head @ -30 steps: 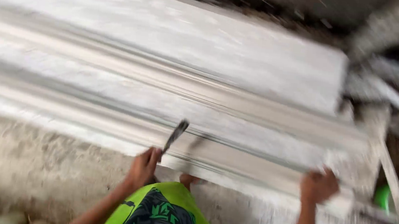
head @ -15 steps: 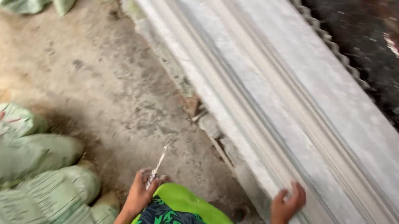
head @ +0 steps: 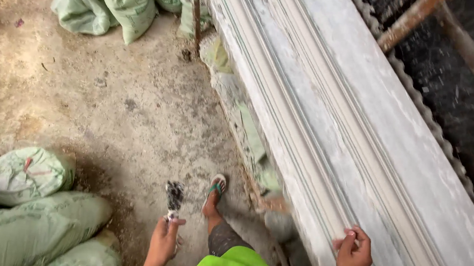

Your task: Cleaning and smoothing the edges of decorative plaster cornices using a small metal scraper

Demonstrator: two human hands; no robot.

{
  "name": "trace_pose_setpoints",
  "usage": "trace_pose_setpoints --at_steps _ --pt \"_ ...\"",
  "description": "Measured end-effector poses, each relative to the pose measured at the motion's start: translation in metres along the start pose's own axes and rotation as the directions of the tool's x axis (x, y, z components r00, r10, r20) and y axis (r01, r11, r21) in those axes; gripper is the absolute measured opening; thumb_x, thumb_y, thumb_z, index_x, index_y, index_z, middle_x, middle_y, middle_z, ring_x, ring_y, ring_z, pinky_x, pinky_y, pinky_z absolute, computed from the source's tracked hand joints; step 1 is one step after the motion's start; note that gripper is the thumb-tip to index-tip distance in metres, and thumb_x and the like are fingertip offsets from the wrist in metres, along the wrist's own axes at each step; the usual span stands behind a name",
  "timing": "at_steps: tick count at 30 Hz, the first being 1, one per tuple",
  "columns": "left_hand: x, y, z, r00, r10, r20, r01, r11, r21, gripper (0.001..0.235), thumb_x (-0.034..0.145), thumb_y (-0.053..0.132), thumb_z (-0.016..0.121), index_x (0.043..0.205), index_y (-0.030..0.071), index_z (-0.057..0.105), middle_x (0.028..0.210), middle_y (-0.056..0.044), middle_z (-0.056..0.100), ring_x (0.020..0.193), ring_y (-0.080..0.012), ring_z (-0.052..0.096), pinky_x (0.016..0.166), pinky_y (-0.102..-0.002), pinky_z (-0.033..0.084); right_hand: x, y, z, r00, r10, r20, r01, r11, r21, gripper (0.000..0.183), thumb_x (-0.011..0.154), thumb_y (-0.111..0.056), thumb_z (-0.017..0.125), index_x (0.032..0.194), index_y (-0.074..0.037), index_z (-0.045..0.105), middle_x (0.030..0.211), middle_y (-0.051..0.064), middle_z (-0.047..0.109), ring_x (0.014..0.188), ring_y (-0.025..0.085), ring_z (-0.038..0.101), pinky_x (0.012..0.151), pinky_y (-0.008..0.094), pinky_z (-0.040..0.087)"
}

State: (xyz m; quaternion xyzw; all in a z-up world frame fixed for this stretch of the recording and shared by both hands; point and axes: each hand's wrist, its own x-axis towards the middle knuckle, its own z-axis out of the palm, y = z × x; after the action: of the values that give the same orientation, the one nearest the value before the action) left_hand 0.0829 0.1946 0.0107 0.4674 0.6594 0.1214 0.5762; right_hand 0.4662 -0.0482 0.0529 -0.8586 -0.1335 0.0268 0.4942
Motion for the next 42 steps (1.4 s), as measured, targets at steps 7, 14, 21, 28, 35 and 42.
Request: trace_pose_setpoints --at_steps 7,14,21,28,35,42 --pt "0.120 0.139 0.013 0.988 -0.094 0.121 0.087 0.994 0.058 0.041 0.098 0.046 0.050 0.111 0.010 0.065 0.091 -0.011 0.074 0.071 -0.0203 0.072 0.065 -0.035 0.059 0.146 -0.057 0.171 0.980 -0.102 0.169 0.103 0.995 0.001 0.025 0.107 -0.026 0.060 0.112 -0.005 0.073 0.079 0.004 0.068 0.067 0.013 0.058 0.066 0.030 0.047" --pt "0.252 0.277 0.018 0.967 0.210 0.142 -0.236 0.950 0.206 0.070 0.092 0.060 0.044 0.148 0.020 0.055 0.131 -0.012 0.073 0.120 -0.0289 0.069 0.093 -0.043 0.053 0.206 -0.137 0.262 0.965 -0.031 0.262 0.043 0.998 -0.041 0.030 0.103 -0.029 0.057 0.109 -0.008 0.077 0.094 0.003 0.078 0.081 0.015 0.069 0.074 0.030 0.053" --pt "0.346 0.462 0.065 0.876 0.383 0.294 -0.421 0.904 0.074 0.058 0.097 0.050 0.045 0.135 0.011 0.064 0.132 -0.012 0.070 0.123 -0.0248 0.063 0.097 -0.042 0.049 0.207 -0.166 0.333 0.970 0.228 0.089 -0.228 0.974 -0.002 0.024 0.102 -0.019 0.055 0.116 -0.007 0.070 0.119 0.010 0.075 0.112 0.020 0.071 0.094 0.033 0.055" --pt "0.469 0.596 0.098 0.741 0.474 0.475 -0.596 0.790 0.143 0.048 0.102 0.026 0.047 0.144 0.004 0.054 0.095 -0.010 0.065 0.084 -0.0200 0.059 0.074 -0.036 0.050 0.239 -0.223 0.409 0.963 0.260 -0.077 -0.271 0.930 -0.247 0.027 0.100 -0.017 0.050 0.117 -0.012 0.071 0.119 0.004 0.068 0.124 0.025 0.051 0.104 0.038 0.043" --pt "0.553 0.678 0.128 0.602 0.594 0.533 -0.777 0.589 0.222 0.056 0.103 0.025 0.047 0.151 -0.002 0.041 0.136 -0.026 0.057 0.105 -0.0342 0.063 0.090 -0.045 0.049 0.262 -0.228 0.462 0.981 0.161 -0.110 -0.189 0.923 -0.335 0.033 0.103 -0.020 0.047 0.128 -0.006 0.064 0.132 0.012 0.061 0.131 0.029 0.048 0.116 0.043 0.032" --pt "0.577 0.681 0.158 0.552 0.668 0.499 -0.828 0.368 0.423 0.054 0.101 0.027 0.051 0.152 0.009 0.045 0.122 -0.016 0.060 0.087 -0.0382 0.065 0.049 -0.054 0.051 0.265 -0.241 0.487 0.952 0.148 -0.269 -0.270 0.819 -0.506 0.035 0.097 -0.014 0.050 0.124 -0.006 0.071 0.127 0.012 0.065 0.127 0.031 0.054 0.112 0.046 0.040"
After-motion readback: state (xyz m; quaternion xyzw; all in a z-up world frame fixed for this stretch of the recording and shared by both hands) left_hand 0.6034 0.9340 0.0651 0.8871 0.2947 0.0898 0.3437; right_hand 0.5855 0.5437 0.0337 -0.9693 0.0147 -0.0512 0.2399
